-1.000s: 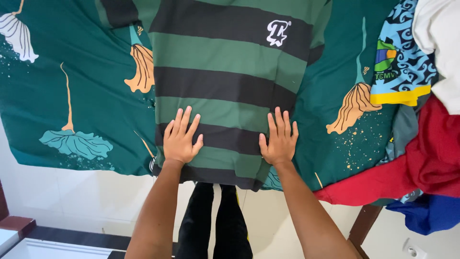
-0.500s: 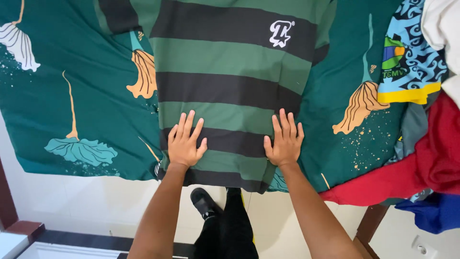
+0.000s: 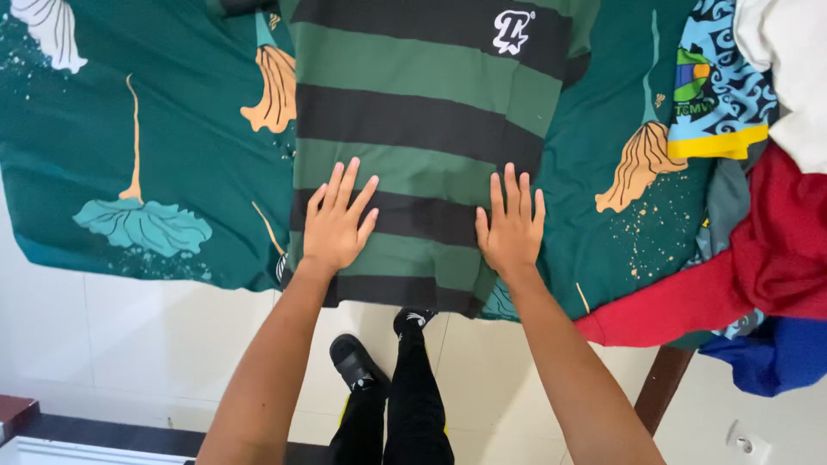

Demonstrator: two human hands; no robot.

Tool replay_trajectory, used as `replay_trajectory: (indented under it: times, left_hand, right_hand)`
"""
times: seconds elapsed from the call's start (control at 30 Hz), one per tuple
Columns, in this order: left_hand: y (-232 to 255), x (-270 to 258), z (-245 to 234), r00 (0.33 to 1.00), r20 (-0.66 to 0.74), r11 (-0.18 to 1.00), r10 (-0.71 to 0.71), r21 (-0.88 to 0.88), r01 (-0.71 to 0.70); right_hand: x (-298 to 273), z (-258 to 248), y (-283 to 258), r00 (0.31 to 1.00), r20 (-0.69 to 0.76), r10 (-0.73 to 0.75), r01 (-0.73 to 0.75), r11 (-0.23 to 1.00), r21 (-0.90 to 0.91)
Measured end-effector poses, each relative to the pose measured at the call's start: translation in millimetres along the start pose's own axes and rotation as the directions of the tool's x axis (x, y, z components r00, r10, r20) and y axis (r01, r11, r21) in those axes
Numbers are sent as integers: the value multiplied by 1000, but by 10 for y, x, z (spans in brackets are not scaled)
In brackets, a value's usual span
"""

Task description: The recorder spreads a shirt on a bed, selects a hanger from a wardrobe, puts the shirt on the hanger, and hangs it up.

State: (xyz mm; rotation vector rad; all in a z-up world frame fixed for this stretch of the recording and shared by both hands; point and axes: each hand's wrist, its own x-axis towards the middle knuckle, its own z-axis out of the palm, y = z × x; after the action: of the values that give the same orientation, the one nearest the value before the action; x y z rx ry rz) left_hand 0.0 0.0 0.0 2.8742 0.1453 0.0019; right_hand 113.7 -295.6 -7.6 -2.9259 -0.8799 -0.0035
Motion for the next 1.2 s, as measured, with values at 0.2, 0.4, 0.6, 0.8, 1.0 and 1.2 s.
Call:
replay_trajectory:
  times: [0.2, 0.4, 0.6, 0.8, 1.0, 1.2]
  left_hand:
    - [45, 20, -203, 996, 89, 993, 11, -115, -1]
    - [310, -352, -353, 986, 52, 934, 160, -331, -134]
    - [770, -752, -220, 976, 153, 918, 156, -386, -87]
    - [1372, -760, -188, 972, 233, 925, -24, -364, 110]
    - [1508, -804, 174, 987, 55, 930, -151, -331, 160]
    - [1497, -792, -182, 993, -7, 877, -117, -470, 100]
  right_hand:
    - [-13, -102, -69, 998, 16, 64, -66, 979, 195]
    - [-200, -335, -151, 996, 75, 50, -77, 907, 415]
    - [-807, -532, -415, 995, 88, -54, -1, 844, 536]
    - [-1152, -686, -596, 988, 131, -84, -8, 814, 581]
    - [-1350, -313, -557, 1000, 6, -29, 20, 824, 566]
    - [-1283, -481, -651, 996, -8, 84, -67, 839, 539]
